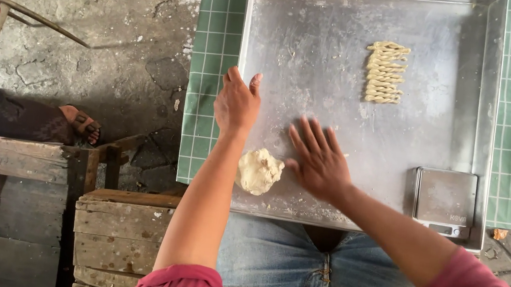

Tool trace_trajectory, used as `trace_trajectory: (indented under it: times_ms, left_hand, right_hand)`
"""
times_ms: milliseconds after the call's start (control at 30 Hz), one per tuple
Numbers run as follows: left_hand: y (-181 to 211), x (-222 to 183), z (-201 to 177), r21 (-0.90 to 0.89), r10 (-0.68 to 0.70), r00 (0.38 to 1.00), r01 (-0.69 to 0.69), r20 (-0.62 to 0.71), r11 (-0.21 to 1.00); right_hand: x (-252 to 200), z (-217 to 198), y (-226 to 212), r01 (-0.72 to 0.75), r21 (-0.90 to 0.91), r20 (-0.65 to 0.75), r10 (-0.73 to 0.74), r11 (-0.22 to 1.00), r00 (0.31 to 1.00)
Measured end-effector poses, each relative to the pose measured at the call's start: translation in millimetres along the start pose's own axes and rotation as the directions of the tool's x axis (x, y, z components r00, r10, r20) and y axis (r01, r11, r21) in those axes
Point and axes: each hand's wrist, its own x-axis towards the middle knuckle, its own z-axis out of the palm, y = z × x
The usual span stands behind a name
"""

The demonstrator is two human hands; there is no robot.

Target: Rolling small pieces of dough into thin ropes and folding them into decorative shapes on a metal tray.

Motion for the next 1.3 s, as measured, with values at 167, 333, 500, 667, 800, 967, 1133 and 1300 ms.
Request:
trace_trajectory:
  times_ms: [167,333,500,667,800,967,1133,1300]
  left_hand:
    - [-0.6,-2.7,3.7,-0.016,-0.009,1.0,0.009,0.0,1.0]
    - [-10.0,5.6,16.2,0.009,-0.011,0.999,0.011,-0.03,1.0]
    - [1.0,-11.6,-3.0,0.002,0.052,0.986,-0.052,-0.158,0.999]
    - [3.6,-36.7,45.0,0.069,0.408,0.826,-0.415,-0.389,0.907]
    - [70.2,-163.0,6.3,-0.226,0.436,0.883,-0.395,0.175,0.89]
    - [63.0,-168.2,93.0,-0.268,0.439,0.894,-0.447,-0.092,0.854]
    - [53.9,-124.4,103.9,-0.117,0.468,0.875,-0.481,-0.12,0.869]
    - [51.5,-128.0,76.5,0.02,0.504,0.85,-0.512,0.152,0.858]
  right_hand:
    - [5.1,15.7,9.8,0.021,0.035,-0.051,-0.019,0.999,0.999]
    - [86.8,7.2,33.1,-0.036,0.088,0.001,0.036,0.995,0.999]
    - [109.6,-38.3,67.9,-0.246,0.856,0.182,0.182,0.455,0.966]
    - [34.5,-39.7,84.5,-0.253,0.535,0.106,0.232,0.806,0.967]
    - [-27.5,-23.7,57.3,0.026,0.198,0.07,-0.04,0.98,0.997]
    - [-21.1,-20.1,58.1,0.016,0.143,0.157,-0.039,0.99,0.987]
    - [9.4,-9.3,72.0,0.019,0.138,0.124,-0.036,0.99,0.992]
    - [-8.1,-16.1,68.1,-0.005,0.097,0.133,-0.008,0.995,0.991]
